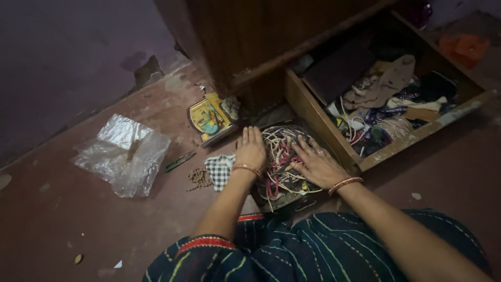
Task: The person sits on the floor and sorts through a cluttered drawer, handling tangled cords, a CD, a small pouch, and other miscellaneous items. They move items around, inspect a pouch, and eventually close the drawer.
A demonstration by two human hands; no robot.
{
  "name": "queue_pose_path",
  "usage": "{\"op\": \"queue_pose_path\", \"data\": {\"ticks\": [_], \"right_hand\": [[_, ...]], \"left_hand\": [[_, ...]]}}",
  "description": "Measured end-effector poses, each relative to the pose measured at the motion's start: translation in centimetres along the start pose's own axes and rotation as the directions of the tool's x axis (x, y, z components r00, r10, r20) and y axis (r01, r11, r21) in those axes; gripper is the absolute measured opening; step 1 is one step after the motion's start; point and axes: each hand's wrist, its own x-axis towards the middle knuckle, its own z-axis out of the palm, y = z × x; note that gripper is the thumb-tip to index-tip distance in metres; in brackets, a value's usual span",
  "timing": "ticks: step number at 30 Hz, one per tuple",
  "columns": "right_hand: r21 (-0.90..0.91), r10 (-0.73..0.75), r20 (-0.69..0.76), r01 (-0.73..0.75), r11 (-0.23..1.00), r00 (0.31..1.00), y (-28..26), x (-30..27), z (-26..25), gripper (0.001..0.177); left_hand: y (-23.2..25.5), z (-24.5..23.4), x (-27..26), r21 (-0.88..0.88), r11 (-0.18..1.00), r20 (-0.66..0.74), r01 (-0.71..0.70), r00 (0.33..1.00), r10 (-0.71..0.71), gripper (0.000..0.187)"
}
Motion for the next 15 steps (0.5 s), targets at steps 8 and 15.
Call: {"op": "queue_pose_path", "data": {"ticks": [8,15], "right_hand": [[-0.044,-0.027,-0.027,0.026,0.999,0.999,0.2,0.1,0.3,0.078],[-0.107,0.033,0.019,-0.030,0.994,0.999,0.1,1.1,0.6,0.078]], "left_hand": [[0.1,2.9,-1.8,-0.050,0.997,0.049,0.063,0.997,-0.060,0.060],[0.4,0.2,-3.2,-0.188,0.977,0.149,0.104,0.986,-0.076,0.069]]}}
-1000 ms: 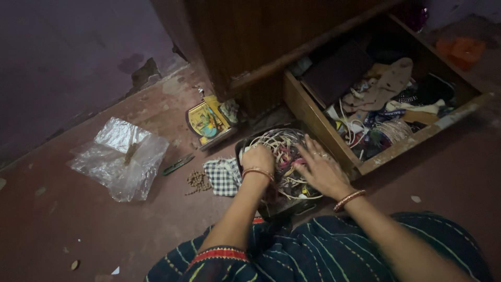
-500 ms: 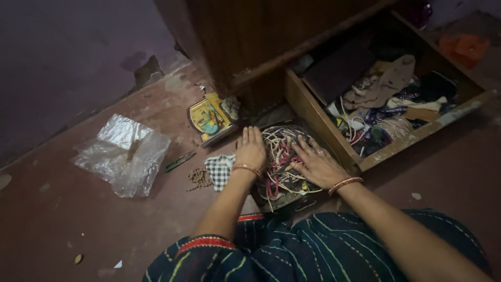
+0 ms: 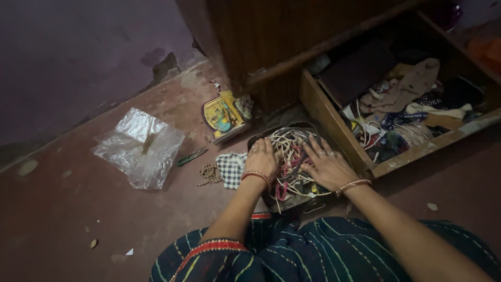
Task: The person sits on the floor and sorts through a cluttered drawer, handling tangled cords, a CD, a small pouch, and other miscellaneous items. They move items around, inspect a pouch, and eventually close the drawer.
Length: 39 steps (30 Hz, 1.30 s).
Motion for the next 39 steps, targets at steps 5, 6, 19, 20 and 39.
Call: {"op": "queue_pose_path", "data": {"ticks": [5,6,19,20,39], "right_hand": [[0.063,-0.003,0.045,0.000,0.998,0.999,0.3,0.7,-0.6,0.081],[0.105,-0.003,0.074,-0.005,0.994,0.997,0.4,0.7,-0.7,0.080],[0.183,-0.220,-0.083,0.232,0.955,0.972,2.8,-7.1,-3.3,0.068],[0.152,-0.250,-0.091,0.262,0.953,0.964,2.6,-7.5,-3.3,0.065],[0.263,-0.139,-0.190,0.187,0.947,0.972,1.9,-5.2,-1.4,0.016]], "left_hand": [[1.5,-4.9,1.6,-0.070,0.987,0.220,0.143,0.968,-0.124,0.069],[1.9,-6.0,1.6,-0.100,0.975,0.275,0.197,0.948,-0.163,0.066],[7.0,-10.5,-6.6,0.032,0.999,-0.118,0.009,0.993,-0.005,0.047],[6.4,-10.6,-6.3,0.023,0.997,-0.068,0.074,0.995,-0.073,0.044],[7.2,-2.5,-7.7,-0.139,0.899,0.109,-0.416,0.896,0.431,0.017]]}}
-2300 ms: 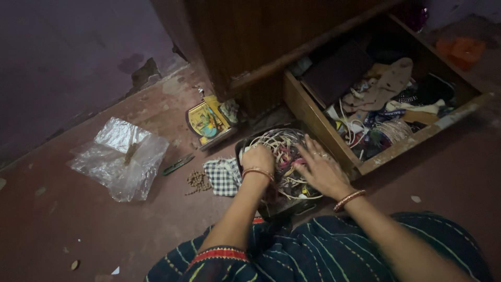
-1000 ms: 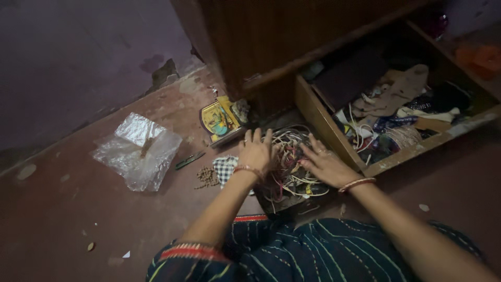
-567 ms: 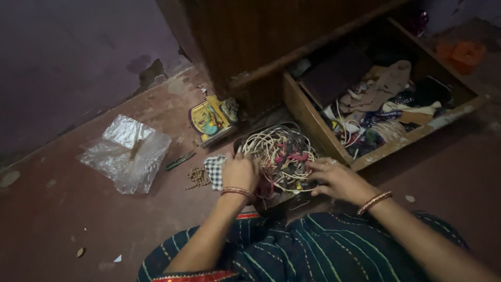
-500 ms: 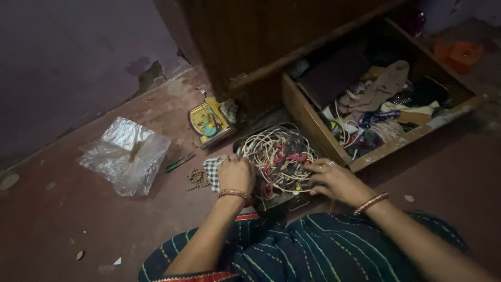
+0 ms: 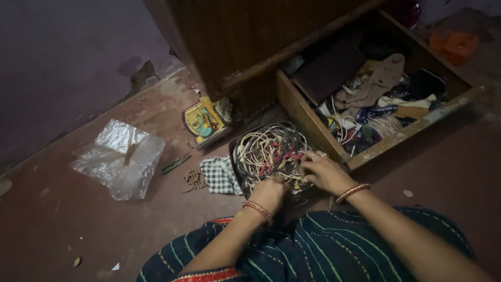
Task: The person sits on the floor and sorts through a cluttered drawer, handling tangled cords, a CD, a small pouch, and other miscellaneous items. They move items around, inspect a pouch, and eventually close the drawer.
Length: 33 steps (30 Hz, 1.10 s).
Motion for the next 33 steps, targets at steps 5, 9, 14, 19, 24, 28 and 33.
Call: {"op": "queue_pose_path", "data": {"ticks": [5,9,14,19,24,28,33], "right_hand": [[-0.025,0.042,-0.059,-0.044,0.999,0.997,-0.9,-1.0,-0.3,0.026],[0.057,0.086,-0.294,-0.072,0.996,0.952,-1.2,-2.4,0.5,0.036],[0.081,0.062,-0.373,-0.034,0.996,0.926,-2.0,-1.9,1.0,0.044],[0.156,0.158,-0.310,-0.114,0.981,0.937,-1.8,-1.2,0.9,0.046],[0.170,0.165,-0.309,-0.116,0.979,0.937,-1.0,-1.1,1.0,0.049],[0.193,0.160,-0.313,-0.102,0.976,0.936,-0.5,-0.9,1.2,0.051],[0.215,0.159,-0.370,-0.082,0.973,0.915,-0.4,-0.4,1.7,0.052]], "left_hand": [[-2.7,-2.4,0.0,-0.331,0.921,-0.177,-0.203,0.973,0.151,0.019],[-9.1,-5.2,-0.3,-0.689,0.621,-0.184,0.373,0.739,-0.648,0.025],[-13.7,-2.8,-1.6,0.044,0.677,-0.112,0.734,0.677,-0.727,0.059],[-14.5,1.6,-1.9,0.079,0.687,0.085,0.723,0.681,-0.727,0.085],[-17.1,2.4,-1.8,-0.026,0.586,-0.002,0.810,0.586,-0.810,0.049],[-19.4,-0.5,-0.8,-0.225,0.535,-0.273,0.814,0.474,-0.837,0.026],[-22.8,-8.2,-2.9,-0.586,0.461,-0.448,0.667,0.208,-0.870,0.026]]}}
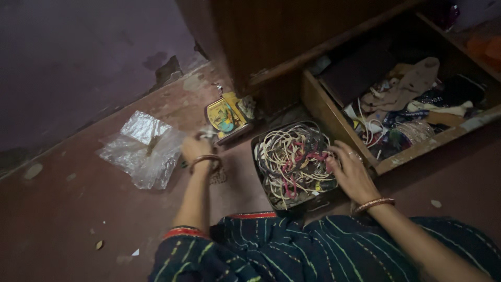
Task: The person sits on the floor and sorts through a cluttered drawer, handling tangled cords, a CD, a small pouch, and other miscellaneous items. They move items around, inspect a pouch, and eventually close the drawer.
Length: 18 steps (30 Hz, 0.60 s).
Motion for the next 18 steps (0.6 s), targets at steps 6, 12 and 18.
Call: {"op": "queue_pose_path", "data": {"ticks": [6,12,18], "right_hand": [[0.022,0.043,-0.124,-0.040,0.999,0.991,0.1,0.1,1.2,0.048],[-0.020,0.004,-0.251,-0.009,1.000,0.968,-0.4,0.0,2.3,0.040],[-0.179,0.044,-0.260,-0.093,0.979,0.965,-1.2,0.1,3.1,0.039]], "left_hand": [[-4.7,-6.9,1.7,0.376,0.920,0.014,0.107,0.993,-0.121,0.029],[-9.2,-5.2,1.4,0.589,0.793,0.140,0.155,0.947,-0.290,0.038],[-9.4,1.5,0.9,0.580,0.615,0.675,-0.534,0.738,0.004,0.063]]}}
